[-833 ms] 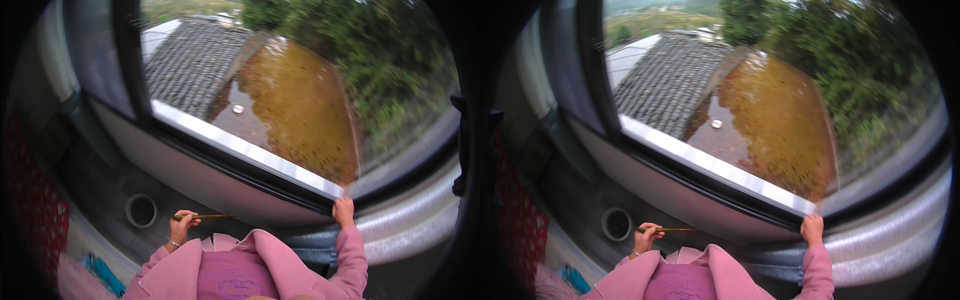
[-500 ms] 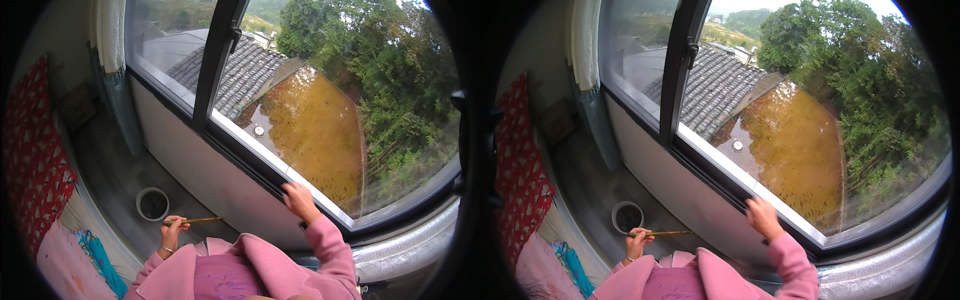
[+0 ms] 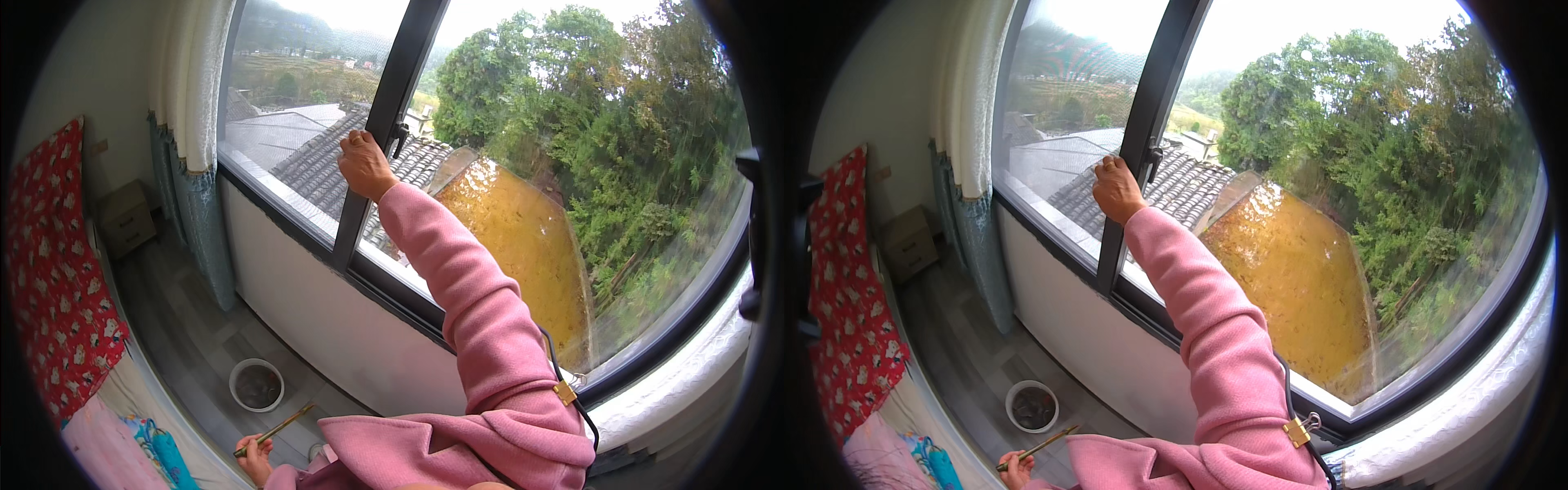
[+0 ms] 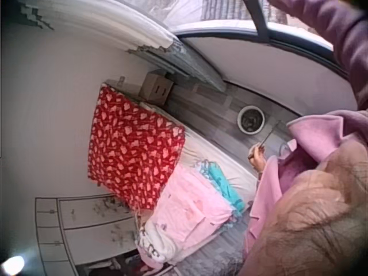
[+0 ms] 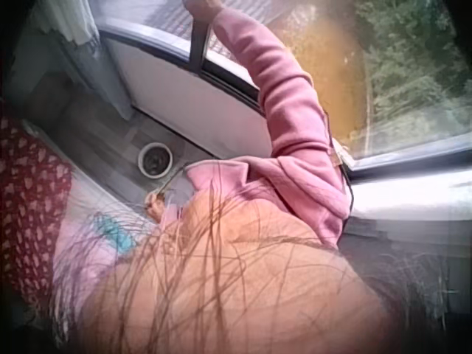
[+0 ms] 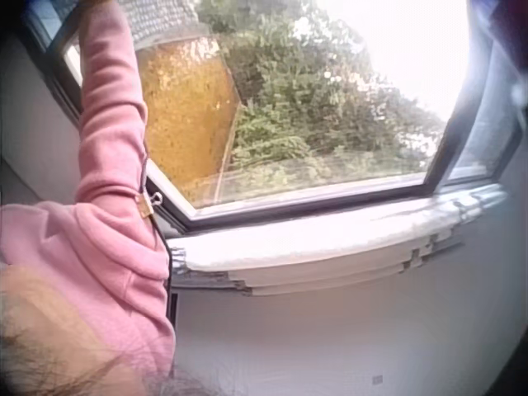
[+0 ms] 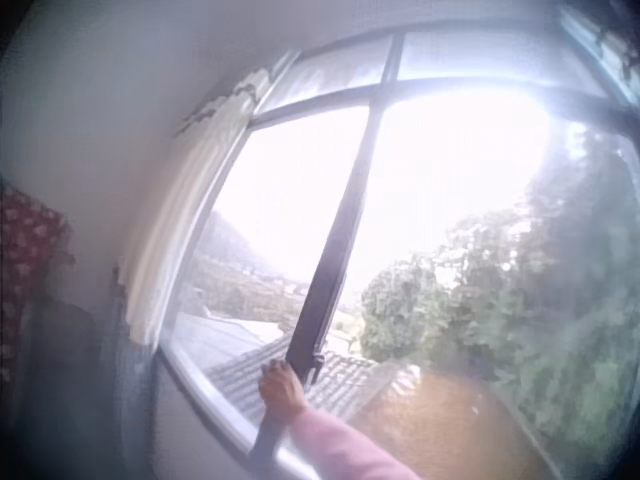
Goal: The person cleans a window frame and glass using a cloth, a screwdriver, and a brush. They wipe the frame, scrape debris from the track, and scrub the glass, then wipe it dry. A small wooden stool is moved to reach the window.
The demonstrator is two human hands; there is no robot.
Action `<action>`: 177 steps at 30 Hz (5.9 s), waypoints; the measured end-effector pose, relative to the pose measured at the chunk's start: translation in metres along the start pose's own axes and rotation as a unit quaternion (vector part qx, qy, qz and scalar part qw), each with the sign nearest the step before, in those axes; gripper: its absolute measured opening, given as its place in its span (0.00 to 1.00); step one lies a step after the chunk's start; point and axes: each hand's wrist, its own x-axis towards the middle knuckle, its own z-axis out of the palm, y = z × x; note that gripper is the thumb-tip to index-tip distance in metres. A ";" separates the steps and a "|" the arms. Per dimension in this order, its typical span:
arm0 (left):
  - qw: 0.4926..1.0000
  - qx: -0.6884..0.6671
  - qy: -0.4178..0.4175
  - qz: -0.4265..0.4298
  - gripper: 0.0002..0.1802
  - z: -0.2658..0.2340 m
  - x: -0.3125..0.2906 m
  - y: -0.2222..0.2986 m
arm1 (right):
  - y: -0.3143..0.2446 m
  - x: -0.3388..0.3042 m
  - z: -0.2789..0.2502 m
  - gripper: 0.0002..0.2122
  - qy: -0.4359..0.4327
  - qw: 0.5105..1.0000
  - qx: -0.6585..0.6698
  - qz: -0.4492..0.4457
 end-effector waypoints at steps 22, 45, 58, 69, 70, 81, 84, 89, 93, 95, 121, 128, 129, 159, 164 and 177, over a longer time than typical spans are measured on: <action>0.971 -0.209 0.023 -0.111 0.08 0.052 -0.018 0.031 | -0.043 -0.071 -0.019 0.04 0.062 0.979 0.192 0.001; 0.925 -0.026 0.259 -0.277 0.08 -0.066 -0.027 -0.054 | -0.388 -0.373 -0.025 0.15 -0.524 0.506 0.681 0.080; 0.910 -0.054 0.276 -0.304 0.13 -0.052 0.038 -0.097 | -0.473 -0.300 0.110 0.14 -0.487 0.537 0.685 0.077; 0.960 -0.026 0.156 -0.229 0.11 -0.061 0.194 -0.134 | -0.556 -0.277 0.115 0.15 -0.475 0.510 0.689 0.200; 0.955 -0.007 0.161 -0.250 0.11 -0.063 0.203 -0.135 | -0.560 -0.278 0.115 0.15 -0.479 0.491 0.697 0.210; 0.960 0.022 0.100 -0.260 0.12 -0.006 0.361 -0.290 | -0.746 -0.292 0.285 0.25 -0.524 0.457 0.685 0.219; 0.962 0.008 0.052 -0.267 0.15 0.007 0.405 -0.353 | -0.804 -0.295 0.332 0.32 -0.499 0.507 0.666 0.225; 0.961 -0.031 0.056 -0.269 0.18 -0.007 0.424 -0.404 | -0.877 -0.298 0.378 0.40 -0.496 0.525 0.621 0.305; 0.945 -0.019 0.046 -0.323 0.23 -0.031 0.404 -0.403 | -0.899 -0.310 0.376 0.33 -0.598 0.459 0.595 0.279; 0.911 0.012 0.060 -0.407 0.28 -0.032 0.389 -0.401 | -0.888 -0.315 0.363 0.26 -0.573 0.441 0.649 0.236; 0.721 -0.377 0.154 -0.560 0.29 0.023 0.316 -0.381 | -0.775 -0.261 0.309 0.30 -0.428 0.007 0.780 0.457; 0.745 -0.391 0.151 -0.519 0.29 0.015 0.316 -0.357 | -0.753 -0.243 0.295 0.25 -0.393 0.082 0.827 0.394; 0.747 -0.398 0.149 -0.511 0.29 0.014 0.317 -0.354 | -0.749 -0.239 0.291 0.26 -0.370 0.127 0.850 0.354; 0.822 -0.340 0.060 -0.453 0.25 -0.004 0.300 -0.327 | -0.694 -0.157 0.224 0.06 -0.195 0.552 0.734 0.344; 0.828 -0.327 0.088 -0.446 0.26 0.002 0.302 -0.272 | -0.660 -0.129 0.208 0.05 -0.196 0.568 0.729 0.328; 0.838 -0.296 0.039 -0.456 0.27 0.006 0.330 -0.220 | -0.633 -0.092 0.187 0.07 -0.193 0.600 0.699 0.336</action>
